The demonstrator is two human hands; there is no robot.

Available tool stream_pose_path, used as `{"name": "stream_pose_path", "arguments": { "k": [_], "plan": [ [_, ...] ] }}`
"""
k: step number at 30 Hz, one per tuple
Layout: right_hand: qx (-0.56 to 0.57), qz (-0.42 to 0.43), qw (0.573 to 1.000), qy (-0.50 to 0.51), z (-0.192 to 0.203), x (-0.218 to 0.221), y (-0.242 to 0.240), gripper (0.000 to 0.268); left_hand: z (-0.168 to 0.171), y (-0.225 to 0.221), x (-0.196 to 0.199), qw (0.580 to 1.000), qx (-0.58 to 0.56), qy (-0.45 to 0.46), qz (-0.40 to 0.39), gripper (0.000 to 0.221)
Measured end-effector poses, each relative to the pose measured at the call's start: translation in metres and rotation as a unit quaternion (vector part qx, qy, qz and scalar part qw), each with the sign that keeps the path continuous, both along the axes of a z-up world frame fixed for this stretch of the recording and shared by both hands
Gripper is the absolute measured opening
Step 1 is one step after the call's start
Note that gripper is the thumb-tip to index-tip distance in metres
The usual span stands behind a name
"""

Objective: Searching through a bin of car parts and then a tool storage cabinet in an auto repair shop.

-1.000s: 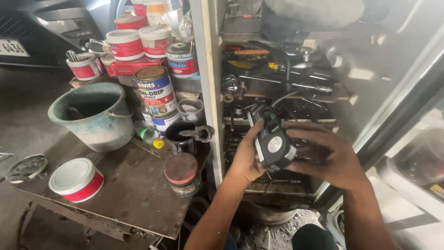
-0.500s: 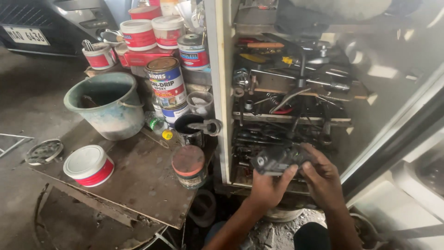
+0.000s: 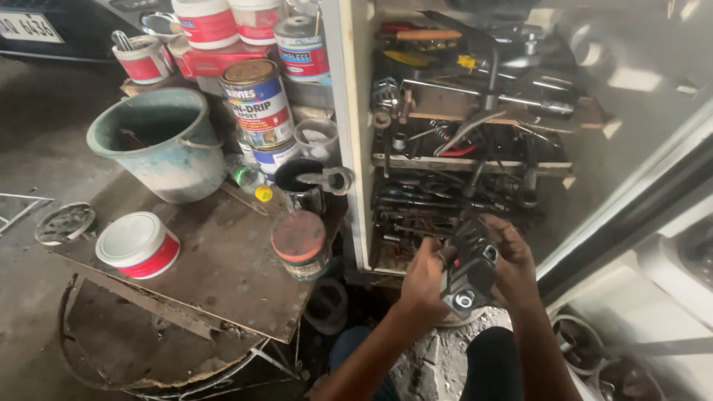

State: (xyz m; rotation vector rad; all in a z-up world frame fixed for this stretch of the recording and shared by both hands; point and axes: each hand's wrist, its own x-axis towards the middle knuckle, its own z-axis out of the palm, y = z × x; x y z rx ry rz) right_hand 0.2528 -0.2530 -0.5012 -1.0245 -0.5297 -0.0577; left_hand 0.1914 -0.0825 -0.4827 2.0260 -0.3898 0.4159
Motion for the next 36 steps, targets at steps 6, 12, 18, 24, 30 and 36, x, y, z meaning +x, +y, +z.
{"name": "stream_pose_path", "arguments": {
  "k": [6, 12, 18, 24, 30, 36],
  "plan": [
    [-0.028, 0.024, 0.997, -0.074, 0.021, -0.008, 0.003, 0.047, -0.054, -0.006, 0.019, 0.986, 0.109, -0.128, 0.021, 0.054],
    [-0.103, -0.046, 0.992, -0.049, -0.009, -0.002, -0.018, 0.046, 0.001, -0.015, 0.002, 0.894, -0.425, 0.134, -0.043, 0.043],
    [-0.210, -0.140, 0.963, -0.092, 0.029, -0.052, -0.005, 0.081, -0.004, -0.011, 0.005, 0.881, -0.449, 0.148, -0.002, 0.045],
    [-0.299, -0.258, 0.910, -0.125, 0.013, -0.061, -0.010, 0.084, -0.057, -0.010, 0.021, 0.761, -0.616, 0.202, -0.028, 0.053],
    [-0.378, -0.345, 0.847, -0.145, 0.011, -0.070, -0.017, 0.077, -0.064, -0.012, 0.014, 0.741, -0.635, 0.217, -0.021, 0.045],
    [-0.400, -0.330, 0.830, -0.207, 0.014, -0.073, -0.019, 0.076, -0.059, -0.009, 0.004, 0.787, -0.573, 0.223, -0.046, 0.045]
  ]
}}
